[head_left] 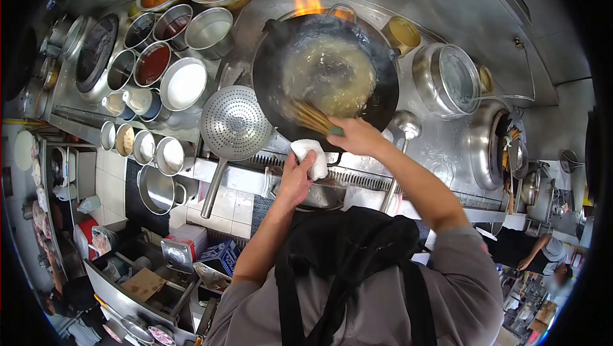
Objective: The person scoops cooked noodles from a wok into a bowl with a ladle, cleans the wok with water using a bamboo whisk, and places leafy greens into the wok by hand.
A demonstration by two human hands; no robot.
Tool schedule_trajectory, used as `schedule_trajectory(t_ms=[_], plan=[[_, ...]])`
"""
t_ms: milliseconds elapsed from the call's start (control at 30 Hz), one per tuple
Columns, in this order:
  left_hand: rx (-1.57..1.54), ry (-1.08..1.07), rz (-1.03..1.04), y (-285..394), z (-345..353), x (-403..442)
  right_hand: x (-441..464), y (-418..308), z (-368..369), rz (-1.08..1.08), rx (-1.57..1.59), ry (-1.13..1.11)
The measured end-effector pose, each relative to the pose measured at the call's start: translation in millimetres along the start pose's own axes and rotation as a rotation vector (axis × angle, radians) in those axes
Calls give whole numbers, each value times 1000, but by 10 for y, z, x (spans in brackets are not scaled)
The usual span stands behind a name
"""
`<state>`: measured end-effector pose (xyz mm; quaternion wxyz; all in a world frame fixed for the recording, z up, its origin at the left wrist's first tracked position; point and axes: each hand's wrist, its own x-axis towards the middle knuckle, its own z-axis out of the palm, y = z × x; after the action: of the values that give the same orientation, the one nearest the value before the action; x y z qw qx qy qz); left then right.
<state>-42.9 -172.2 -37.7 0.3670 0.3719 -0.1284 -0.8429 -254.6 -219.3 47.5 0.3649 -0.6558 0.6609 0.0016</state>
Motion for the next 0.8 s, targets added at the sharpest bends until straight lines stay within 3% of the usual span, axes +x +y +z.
schedule_trajectory(t_ms=[67,133,200,267,367,500,567,700,800], plan=[[1,9,18,-8,-18,14,-451,38,-311,127,-284,-153],[-24,-14,-3,-37,-58,28,-500,418,-552,283,-507,-165],[-45,-4,-13,-14,-30,9,-249,542,-772,439,-535,22],[-63,0,-13,4,-1,9,339,775,-612,365,-505,216],[-9,-11,-29,20,-2,-5,988,341,-257,427,-336,189],[-6,35,-15,27,15,-2,693,-191,164,235,-255,205],[1,38,-38,42,14,-28,339,-63,203,152,-268,144],[32,69,-19,73,47,-63,-190,559,-193,345,-544,-31],[57,53,6,34,8,-23,102,919,-553,378,-580,133]])
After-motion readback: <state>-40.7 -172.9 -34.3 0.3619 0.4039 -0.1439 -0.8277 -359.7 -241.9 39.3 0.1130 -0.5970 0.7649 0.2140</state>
